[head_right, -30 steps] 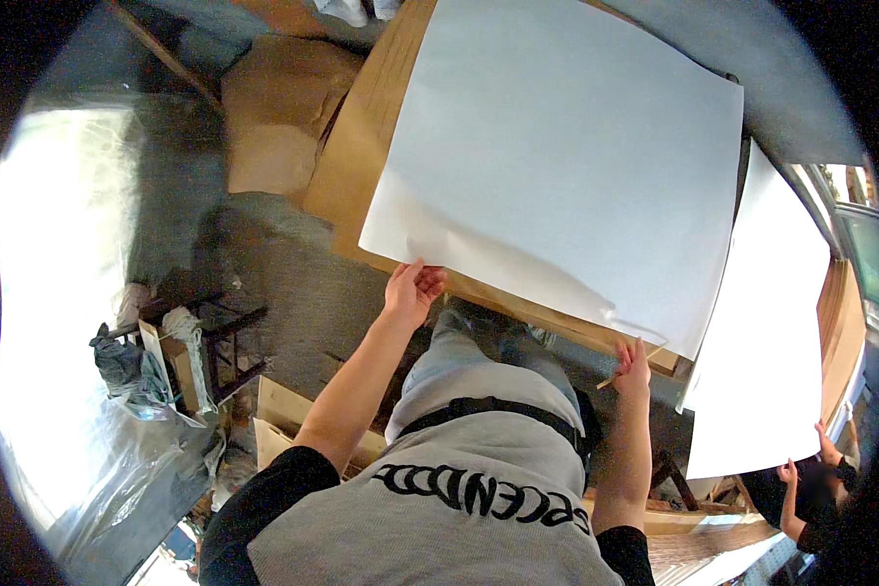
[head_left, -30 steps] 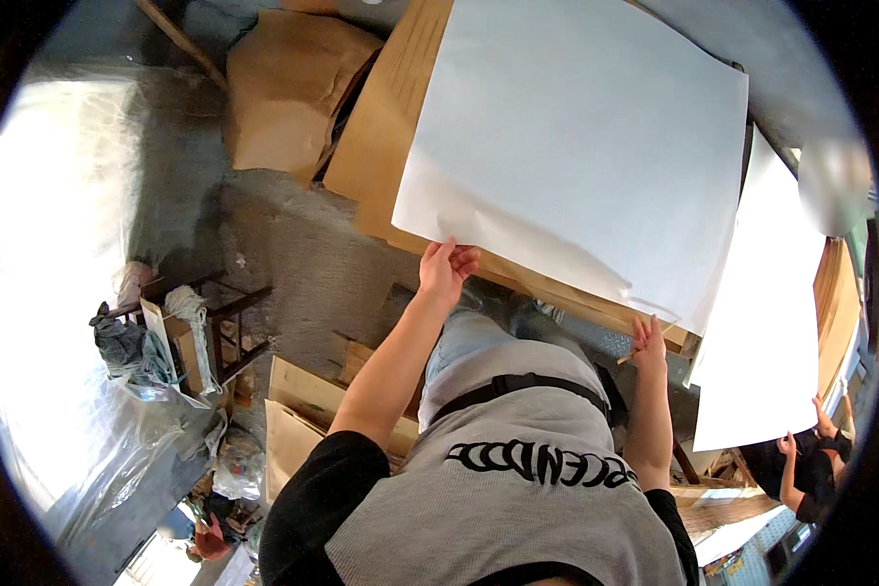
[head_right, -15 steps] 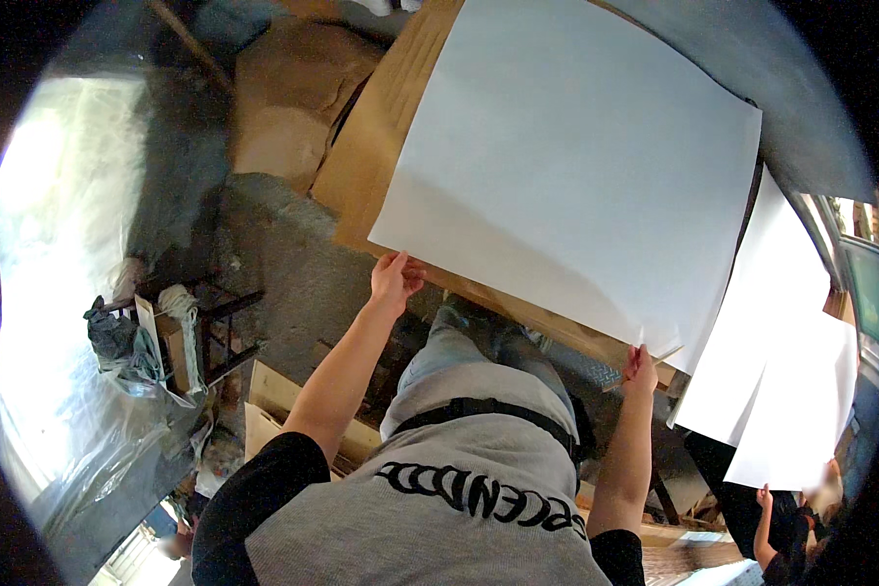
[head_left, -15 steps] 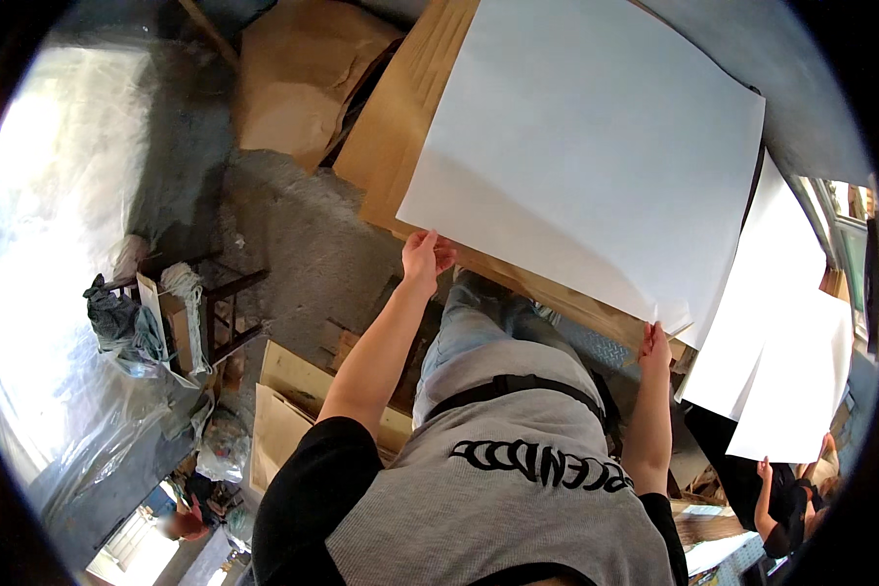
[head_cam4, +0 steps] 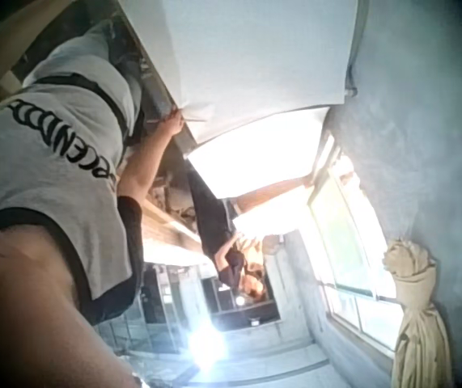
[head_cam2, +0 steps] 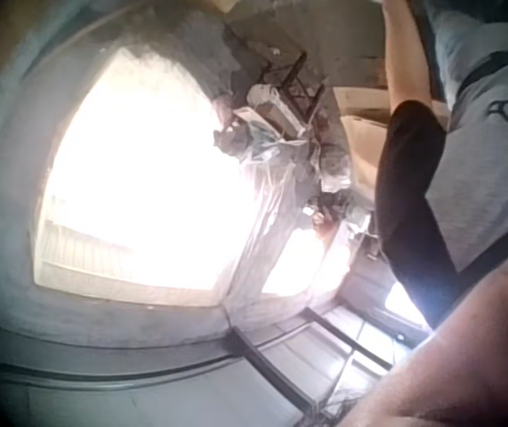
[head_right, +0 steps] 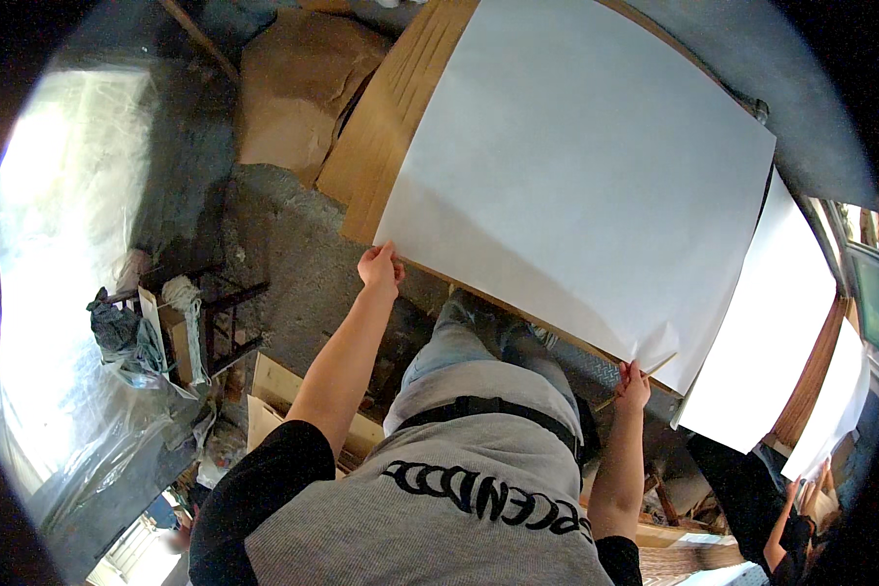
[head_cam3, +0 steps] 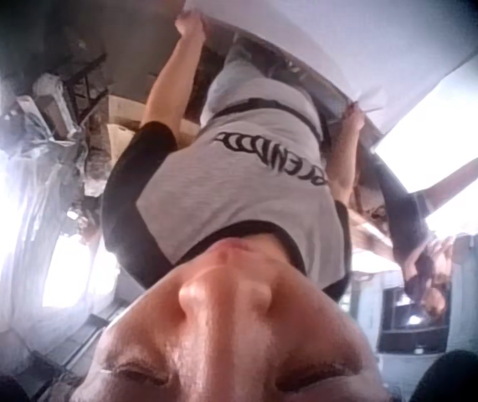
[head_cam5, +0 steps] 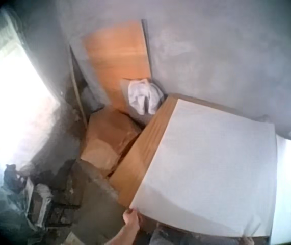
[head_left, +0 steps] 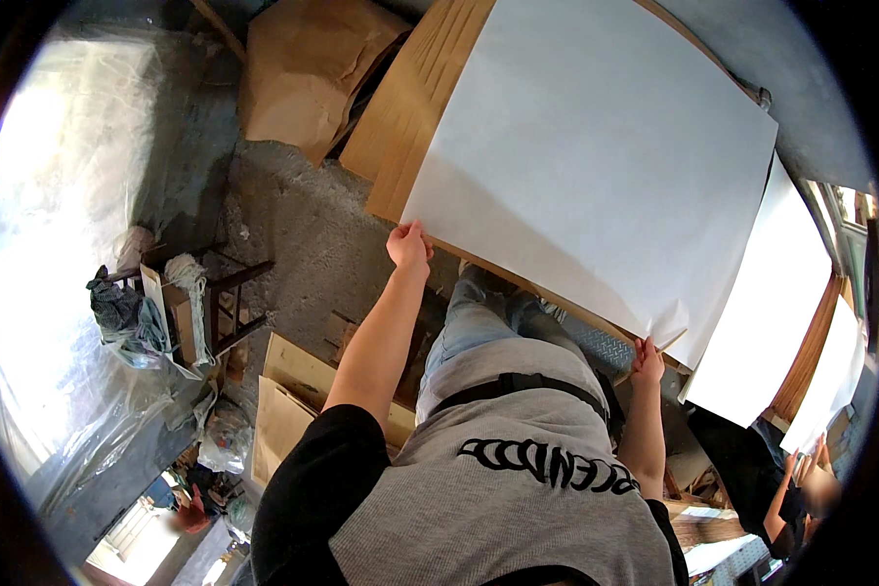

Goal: The person wraps large flat items with brown paper on a workbench. They fold the paper over the item, smooth it with a wooden stick, and place the wrapped item onto a striped surface. The process is repeated for multiple items.

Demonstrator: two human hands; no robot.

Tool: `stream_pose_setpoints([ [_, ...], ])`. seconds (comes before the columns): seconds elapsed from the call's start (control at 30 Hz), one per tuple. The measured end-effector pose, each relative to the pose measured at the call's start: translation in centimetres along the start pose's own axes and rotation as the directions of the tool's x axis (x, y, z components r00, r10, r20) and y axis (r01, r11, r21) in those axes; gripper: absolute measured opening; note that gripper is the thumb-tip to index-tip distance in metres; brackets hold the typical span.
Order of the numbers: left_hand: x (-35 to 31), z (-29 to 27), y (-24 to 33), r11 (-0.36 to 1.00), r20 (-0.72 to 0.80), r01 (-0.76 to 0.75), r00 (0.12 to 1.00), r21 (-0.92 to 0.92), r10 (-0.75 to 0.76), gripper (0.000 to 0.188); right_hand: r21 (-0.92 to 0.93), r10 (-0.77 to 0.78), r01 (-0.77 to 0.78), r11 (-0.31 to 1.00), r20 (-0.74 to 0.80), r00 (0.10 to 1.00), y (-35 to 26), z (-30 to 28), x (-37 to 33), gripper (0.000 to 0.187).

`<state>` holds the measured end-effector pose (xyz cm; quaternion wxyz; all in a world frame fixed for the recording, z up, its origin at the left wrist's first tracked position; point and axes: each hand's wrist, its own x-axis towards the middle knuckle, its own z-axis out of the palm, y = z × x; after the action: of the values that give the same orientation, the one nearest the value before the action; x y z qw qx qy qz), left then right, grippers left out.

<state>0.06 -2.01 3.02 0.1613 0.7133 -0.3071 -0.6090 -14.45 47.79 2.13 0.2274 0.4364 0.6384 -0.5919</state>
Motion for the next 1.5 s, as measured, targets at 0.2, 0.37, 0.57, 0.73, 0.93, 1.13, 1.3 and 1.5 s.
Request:
stream_pose_setpoints([
  [0.2, 0.4, 0.2, 0.2, 0.997, -0.109, 0.044, 0.993, -0.069, -0.051, 0.022, -0.038, 0.002, -0.001, 0.999, 0.03, 1.0, 0.2, -0.3, -0.2, 0.013],
  [0.37, 1.9, 0.0, -0.3, 0.965, 0.049, 0.169, 0.985, -0.2, -0.163, 0.019, -0.028, -0.009, 0.009, 1.0, 0.002, 1.0, 0.1, 0.3, -1.0, 0.013],
  [0.57, 3.1, -0.3, -1.5, 0.964, 0.137, 0.166, 0.981, -0.208, -0.14, 0.013, -0.031, 0.001, -0.001, 1.0, 0.008, 1.0, -0.4, 1.0, -2.1, 0.013],
  [0.73, 2.8, -0.4, -1.5, 0.965, 0.164, 0.142, 0.981, -0.222, -0.107, 0.01, -0.018, 0.011, -0.011, 1.0, 0.012, 1.0, 0.1, 0.7, -1.3, 0.015],
  [0.93, 2.1, -0.5, -1.2, 0.95, 0.166, 0.124, 0.983, -0.286, -0.078, 0.011, -0.029, 0.001, -0.001, 1.0, 0.011, 1.0, 0.5, 0.6, -0.8, 0.017],
  [1.13, 2.4, -0.3, -1.9, 0.948, 0.356, 0.267, 0.914, -0.173, -0.193, 0.021, -0.044, 0.024, -0.024, 0.999, 0.015, 1.0, 0.7, 0.6, -0.6, 0.02],
  [1.3, -1.8, 2.2, -1.9, 0.983, 0.458, 0.161, 0.87, 0.088, -0.183, 0.023, -0.074, -0.027, 0.023, 0.997, -0.055, 0.998, 0.1, 2.0, -1.7, 0.021],
  [1.5, -4.3, 2.2, -1.2, 0.961, 0.445, -0.064, 0.893, 0.27, -0.065, 0.029, -0.415, -0.161, 0.11, 0.903, -0.09, 0.983, 0.0, 2.9, -3.8, 0.035],
])
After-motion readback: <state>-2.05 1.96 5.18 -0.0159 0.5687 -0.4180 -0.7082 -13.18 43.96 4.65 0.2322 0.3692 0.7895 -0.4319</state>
